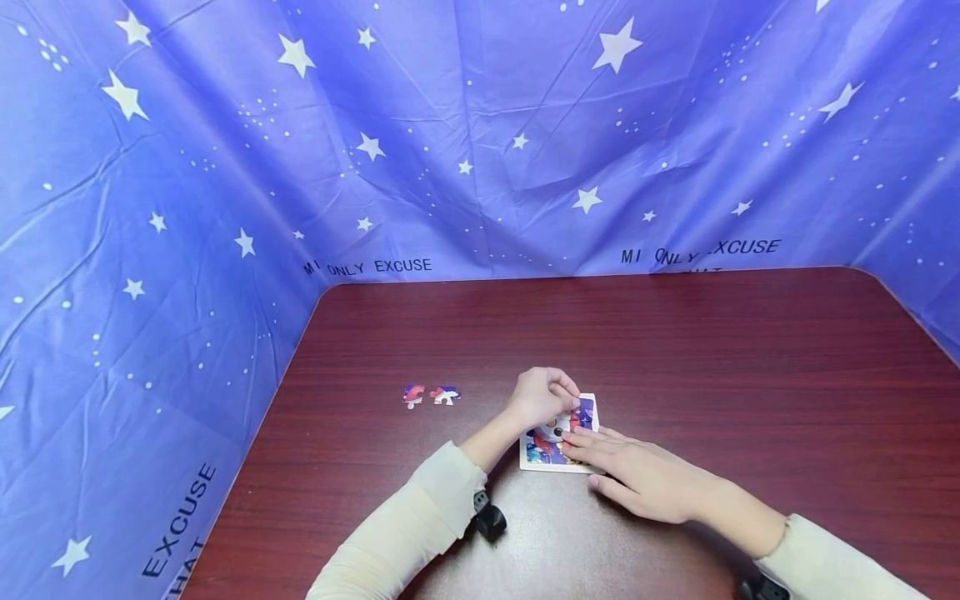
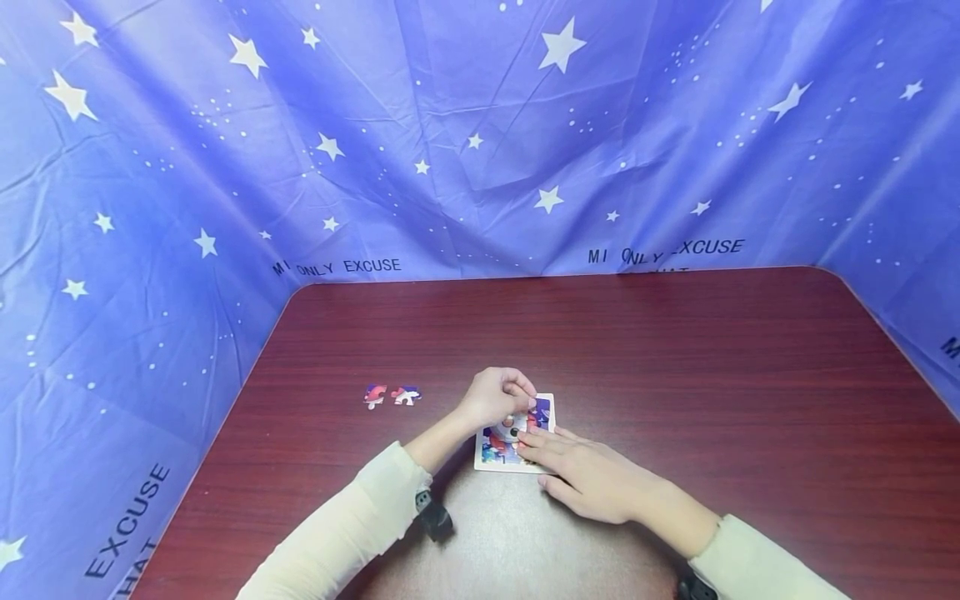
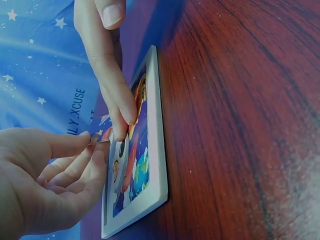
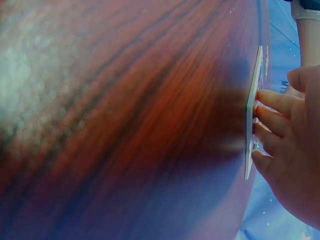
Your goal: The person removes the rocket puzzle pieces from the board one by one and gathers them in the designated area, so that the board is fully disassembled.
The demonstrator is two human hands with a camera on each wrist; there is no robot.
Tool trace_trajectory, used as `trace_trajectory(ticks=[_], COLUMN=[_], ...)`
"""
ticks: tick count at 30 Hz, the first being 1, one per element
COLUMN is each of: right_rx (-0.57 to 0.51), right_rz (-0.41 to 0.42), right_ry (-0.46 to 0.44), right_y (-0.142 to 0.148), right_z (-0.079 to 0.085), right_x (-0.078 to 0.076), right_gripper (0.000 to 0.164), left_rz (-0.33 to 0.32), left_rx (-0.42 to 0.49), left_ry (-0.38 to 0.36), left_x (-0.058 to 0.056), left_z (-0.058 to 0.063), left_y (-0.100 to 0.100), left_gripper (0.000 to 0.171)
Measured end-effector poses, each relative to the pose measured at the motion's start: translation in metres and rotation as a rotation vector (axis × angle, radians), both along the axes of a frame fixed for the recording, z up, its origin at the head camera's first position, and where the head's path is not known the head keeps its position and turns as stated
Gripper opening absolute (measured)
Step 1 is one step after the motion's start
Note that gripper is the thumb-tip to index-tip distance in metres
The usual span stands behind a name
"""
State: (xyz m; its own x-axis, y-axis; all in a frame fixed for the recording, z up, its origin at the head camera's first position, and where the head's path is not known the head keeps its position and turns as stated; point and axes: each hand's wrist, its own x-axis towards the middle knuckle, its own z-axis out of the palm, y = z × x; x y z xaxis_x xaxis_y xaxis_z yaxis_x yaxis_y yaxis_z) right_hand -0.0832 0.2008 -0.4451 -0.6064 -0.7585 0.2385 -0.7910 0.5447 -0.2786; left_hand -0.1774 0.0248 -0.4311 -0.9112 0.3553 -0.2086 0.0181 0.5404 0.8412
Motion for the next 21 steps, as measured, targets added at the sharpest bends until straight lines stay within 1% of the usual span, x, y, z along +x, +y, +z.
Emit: trace_trajectory(ticks=[5,9,12,16,21], right_rx=[-0.001,-0.007,-0.005,0.000,-0.004], right_rz=[0.000,-0.002,-0.008,-0.014,-0.011], right_ry=[0.004,-0.001,-0.009,-0.019,-0.015], right_y=[0.000,-0.001,-0.001,-0.002,-0.001], right_z=[0.001,0.001,0.001,0.002,0.002], right_x=[0.000,0.001,0.001,0.002,0.001], right_gripper=[0.041,0.041,0.041,0.040,0.041], left_rz=[0.009,0.017,0.019,0.026,0.047], left_rx=[0.008,-0.028,-0.051,-0.055,-0.004], left_ry=[0.041,0.094,0.106,0.079,0.010], left_x=[0.000,-0.001,-0.002,-0.002,-0.003], left_z=[-0.001,-0.003,-0.004,-0.004,-0.005], left_y=[-0.001,-0.005,-0.009,-0.015,-0.020], left_gripper=[0.009,0.008,0.007,0.006,0.006])
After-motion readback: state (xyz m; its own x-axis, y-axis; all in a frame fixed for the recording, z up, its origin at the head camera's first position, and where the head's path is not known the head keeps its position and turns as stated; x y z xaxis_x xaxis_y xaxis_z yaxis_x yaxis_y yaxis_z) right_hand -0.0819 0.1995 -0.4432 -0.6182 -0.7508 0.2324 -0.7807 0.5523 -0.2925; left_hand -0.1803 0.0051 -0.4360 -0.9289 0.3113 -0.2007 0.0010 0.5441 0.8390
